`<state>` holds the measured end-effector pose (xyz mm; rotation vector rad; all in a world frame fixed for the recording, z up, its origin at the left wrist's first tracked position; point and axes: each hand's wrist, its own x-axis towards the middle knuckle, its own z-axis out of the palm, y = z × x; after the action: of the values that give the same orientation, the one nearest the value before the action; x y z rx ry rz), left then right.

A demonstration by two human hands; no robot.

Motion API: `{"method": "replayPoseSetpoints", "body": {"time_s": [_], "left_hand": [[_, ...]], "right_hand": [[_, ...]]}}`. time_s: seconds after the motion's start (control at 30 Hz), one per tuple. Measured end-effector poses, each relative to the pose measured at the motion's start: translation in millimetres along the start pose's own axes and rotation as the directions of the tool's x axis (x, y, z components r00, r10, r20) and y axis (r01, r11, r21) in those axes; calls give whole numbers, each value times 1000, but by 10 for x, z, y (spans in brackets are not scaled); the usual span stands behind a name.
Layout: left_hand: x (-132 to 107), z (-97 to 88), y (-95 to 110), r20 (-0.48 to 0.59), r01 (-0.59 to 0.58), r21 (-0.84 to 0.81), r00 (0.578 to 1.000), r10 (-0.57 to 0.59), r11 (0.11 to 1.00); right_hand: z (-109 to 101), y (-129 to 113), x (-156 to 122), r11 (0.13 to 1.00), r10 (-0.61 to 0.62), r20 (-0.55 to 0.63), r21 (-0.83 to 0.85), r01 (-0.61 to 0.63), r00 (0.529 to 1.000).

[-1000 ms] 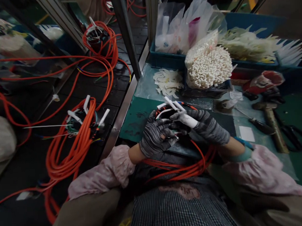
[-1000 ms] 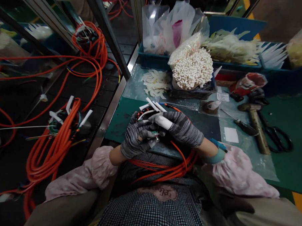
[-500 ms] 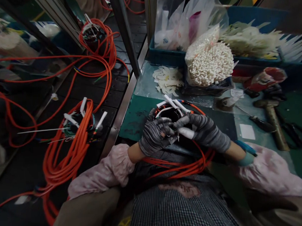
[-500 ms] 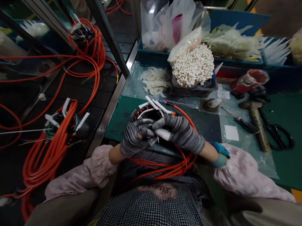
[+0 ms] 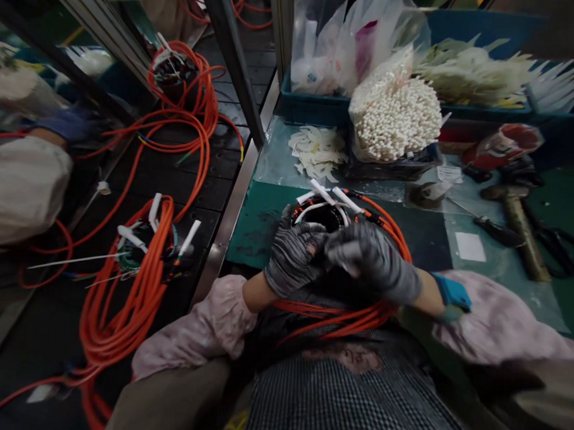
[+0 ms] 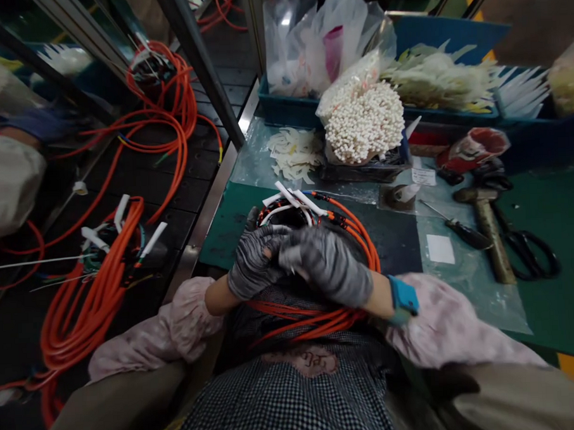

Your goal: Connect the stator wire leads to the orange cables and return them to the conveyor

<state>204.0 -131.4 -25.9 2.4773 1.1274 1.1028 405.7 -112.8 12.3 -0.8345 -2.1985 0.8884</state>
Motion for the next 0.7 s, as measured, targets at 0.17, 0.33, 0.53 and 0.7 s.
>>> {"method": "replayPoseSetpoints", "body": {"time_s": [0.17, 0.33, 0.53, 0.7], "left_hand": [[-2, -67, -62, 98, -39, 47, 995, 34, 998], [-51, -271, -64, 195, -119, 220, 978, 76, 968], [38, -604, -71, 351, -330, 295, 910, 220, 897], [183, -759, -47, 403, -428, 400, 876, 264, 811]], "right_hand": [[-23, 57, 326, 993, 88, -293, -48, -107, 952], [-310, 257, 280, 941, 93, -397, -265, -211, 913], [-346, 603, 521, 946, 149, 195, -315, -82, 969], [-331, 719, 997, 983, -64, 471, -123, 138, 880]]}}
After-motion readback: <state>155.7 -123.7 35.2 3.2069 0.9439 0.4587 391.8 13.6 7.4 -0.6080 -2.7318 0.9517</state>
